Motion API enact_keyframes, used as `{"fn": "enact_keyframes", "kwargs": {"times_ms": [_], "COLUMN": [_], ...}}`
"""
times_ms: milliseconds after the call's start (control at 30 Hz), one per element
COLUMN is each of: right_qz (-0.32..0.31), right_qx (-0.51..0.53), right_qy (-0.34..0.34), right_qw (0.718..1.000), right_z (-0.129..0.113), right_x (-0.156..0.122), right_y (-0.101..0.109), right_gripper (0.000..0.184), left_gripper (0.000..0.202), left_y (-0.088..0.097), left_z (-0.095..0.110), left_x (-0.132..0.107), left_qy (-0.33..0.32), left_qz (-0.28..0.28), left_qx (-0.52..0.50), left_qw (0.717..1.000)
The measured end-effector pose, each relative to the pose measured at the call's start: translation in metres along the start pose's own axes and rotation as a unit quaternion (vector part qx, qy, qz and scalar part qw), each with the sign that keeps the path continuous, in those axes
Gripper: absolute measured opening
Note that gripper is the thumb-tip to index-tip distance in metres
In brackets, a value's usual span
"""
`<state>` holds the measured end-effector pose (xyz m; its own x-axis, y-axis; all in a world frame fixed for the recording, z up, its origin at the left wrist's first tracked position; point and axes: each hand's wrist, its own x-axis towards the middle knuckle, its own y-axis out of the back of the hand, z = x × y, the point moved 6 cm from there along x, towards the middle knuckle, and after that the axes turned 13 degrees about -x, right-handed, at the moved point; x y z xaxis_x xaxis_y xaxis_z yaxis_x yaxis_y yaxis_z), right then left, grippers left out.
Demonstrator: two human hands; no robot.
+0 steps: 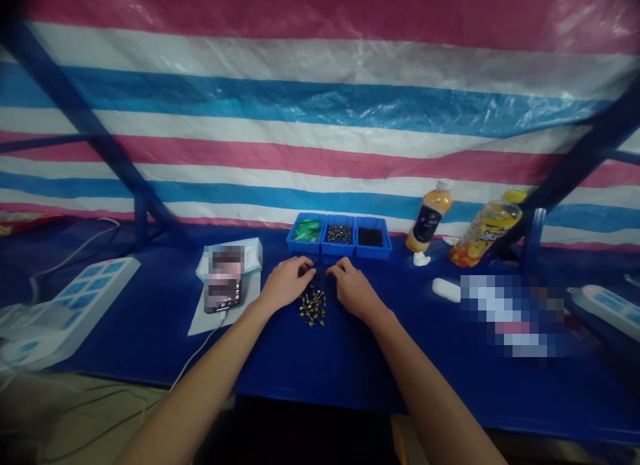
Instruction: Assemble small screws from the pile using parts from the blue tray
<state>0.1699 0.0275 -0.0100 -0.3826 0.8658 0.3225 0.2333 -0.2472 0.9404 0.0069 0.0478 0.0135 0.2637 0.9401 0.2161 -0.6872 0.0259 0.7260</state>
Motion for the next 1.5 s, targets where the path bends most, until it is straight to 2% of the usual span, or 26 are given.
{"fn": "enact_keyframes", "kwargs": {"times_ms": [200,333,400,500,567,633,700,767,800,833,867,967,1033,1133,1233,1300,1367,1433,1500], "right_qz": [0.06,0.083,0.085,0.044,0.038,0.09,0.157,0.187,0.185,0.178,0.171,0.156,0.14,0.114,0.122,0.107,0.038,-0.038,-0.066], "right_qx": [0.132,0.203,0.271,0.359,0.413,0.474,0.528,0.554,0.55,0.53,0.491,0.295,0.18,0.11,0.085,0.097,0.125,0.132,0.12], "right_qy": [-0.029,-0.121,-0.173,-0.239,-0.29,-0.327,-0.333,-0.329,-0.329,-0.329,-0.323,-0.264,-0.235,-0.264,-0.282,-0.216,-0.108,-0.009,0.027], "right_qw": [0.989,0.968,0.943,0.901,0.863,0.813,0.765,0.741,0.745,0.761,0.791,0.905,0.945,0.951,0.948,0.966,0.986,0.99,0.99], "right_z": [0.012,0.026,0.036,0.048,0.057,0.065,0.07,0.069,0.068,0.065,0.062,0.05,0.048,0.068,0.092,0.093,0.079,0.06,0.05], "right_x": [-0.001,-0.002,-0.004,-0.007,-0.008,-0.009,-0.008,-0.006,-0.006,-0.006,-0.006,-0.005,-0.005,-0.01,-0.017,-0.016,-0.013,-0.014,-0.016], "right_y": [0.016,0.025,0.025,0.017,0.011,0.01,0.011,0.01,0.008,0.007,0.007,0.013,0.015,0.018,0.029,0.033,0.028,0.019,0.013], "right_gripper": [0.018,0.018,0.024,0.036,0.043,0.042,0.04,0.051,0.055,0.054,0.05,0.03,0.02,0.021,0.026,0.028,0.028,0.027,0.021], "left_gripper": [0.024,0.024,0.024,0.025,0.025,0.025,0.025,0.024,0.023,0.023,0.022,0.022,0.022,0.022,0.022,0.022,0.023,0.023,0.022], "left_y": [-0.001,-0.001,-0.001,-0.001,-0.002,-0.002,-0.003,-0.003,-0.003,-0.003,-0.003,-0.002,-0.001,-0.001,-0.001,-0.001,-0.001,0.0,0.001], "left_z": [-0.001,-0.001,-0.001,-0.001,-0.001,-0.001,0.0,0.0,0.001,0.001,0.001,0.001,0.001,0.0,0.0,0.0,0.0,0.0,-0.001], "left_x": [0.0,0.0,0.0,0.0,0.0,0.001,0.001,0.001,0.001,0.001,0.001,0.001,0.001,0.0,0.0,0.0,0.0,0.0,0.0], "left_qy": [0.003,-0.002,-0.003,-0.003,-0.003,0.0,-0.002,-0.008,-0.01,-0.011,-0.011,-0.012,-0.008,-0.005,-0.01,-0.007,-0.001,0.002,0.002], "left_qz": [-0.004,-0.003,-0.002,-0.005,-0.009,-0.012,-0.013,-0.015,-0.016,-0.017,-0.017,-0.014,-0.013,-0.015,-0.014,-0.016,-0.017,-0.015,-0.011], "left_qx": [0.002,0.001,0.001,-0.001,-0.003,-0.005,-0.007,-0.01,-0.012,-0.013,-0.015,-0.014,-0.012,-0.012,-0.015,-0.016,-0.016,-0.016,-0.016], "left_qw": [1.0,1.0,1.0,1.0,1.0,1.0,1.0,1.0,1.0,1.0,1.0,1.0,1.0,1.0,1.0,1.0,1.0,1.0,1.0]}}
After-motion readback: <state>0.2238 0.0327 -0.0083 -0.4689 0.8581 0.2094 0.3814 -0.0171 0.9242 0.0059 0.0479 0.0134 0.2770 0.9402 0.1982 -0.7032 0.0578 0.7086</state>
